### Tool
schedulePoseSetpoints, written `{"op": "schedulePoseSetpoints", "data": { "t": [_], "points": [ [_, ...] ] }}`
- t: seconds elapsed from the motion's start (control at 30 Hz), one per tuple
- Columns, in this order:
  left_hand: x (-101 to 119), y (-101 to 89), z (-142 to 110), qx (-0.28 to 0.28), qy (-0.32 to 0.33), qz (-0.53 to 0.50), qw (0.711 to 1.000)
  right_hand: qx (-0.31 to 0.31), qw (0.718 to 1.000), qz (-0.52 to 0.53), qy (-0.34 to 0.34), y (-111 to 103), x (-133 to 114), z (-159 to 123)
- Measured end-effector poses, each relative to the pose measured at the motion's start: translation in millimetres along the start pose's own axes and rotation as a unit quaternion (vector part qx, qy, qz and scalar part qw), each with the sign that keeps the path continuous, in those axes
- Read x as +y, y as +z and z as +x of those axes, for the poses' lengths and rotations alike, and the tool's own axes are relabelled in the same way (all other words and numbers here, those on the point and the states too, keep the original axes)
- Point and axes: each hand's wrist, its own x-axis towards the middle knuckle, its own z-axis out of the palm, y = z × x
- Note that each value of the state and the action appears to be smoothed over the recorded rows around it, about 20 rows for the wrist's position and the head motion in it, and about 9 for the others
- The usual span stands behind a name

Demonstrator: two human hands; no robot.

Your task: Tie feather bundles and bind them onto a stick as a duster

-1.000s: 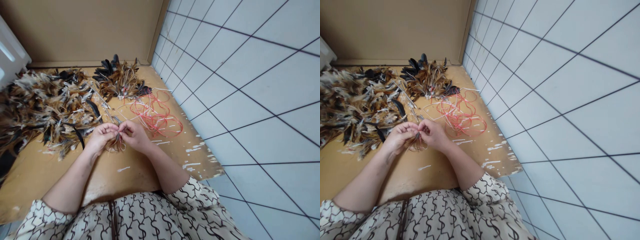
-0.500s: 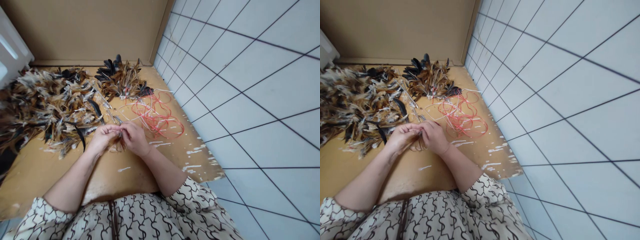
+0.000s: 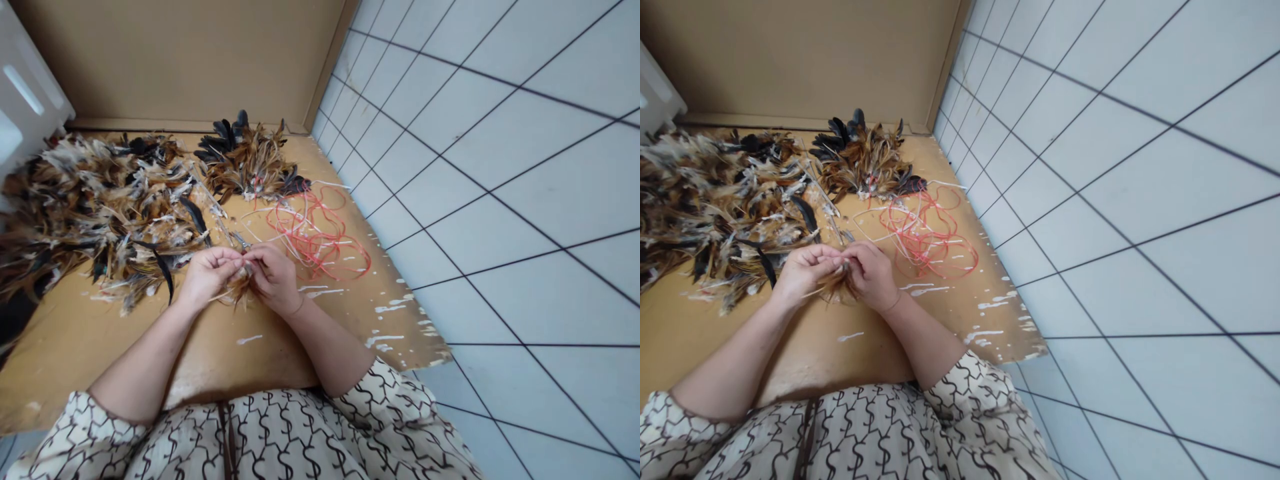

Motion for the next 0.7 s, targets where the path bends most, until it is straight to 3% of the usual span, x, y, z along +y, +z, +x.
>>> {"op": "schedulePoseSetpoints", "data": {
  "t": [0.2, 0.47, 0.7],
  "points": [
    [-1.6, 0.0, -1.8, -0.016, 0.03, 0.014, 0.999, 0.006, 1.0, 0.003, 0.004, -0.8, 1.5, -1.3],
    [2.0, -3.8, 4.1, 0.06, 0.065, 0.032, 0.996, -0.034, 0.999, 0.008, -0.003, -8.1, 7.4, 1.0],
    [-0.8, -5.3, 6.2, 0.077, 0.069, 0.021, 0.994, -0.053, 0.998, -0.018, -0.031, -8.5, 4.9, 1.5]
  ]
}}
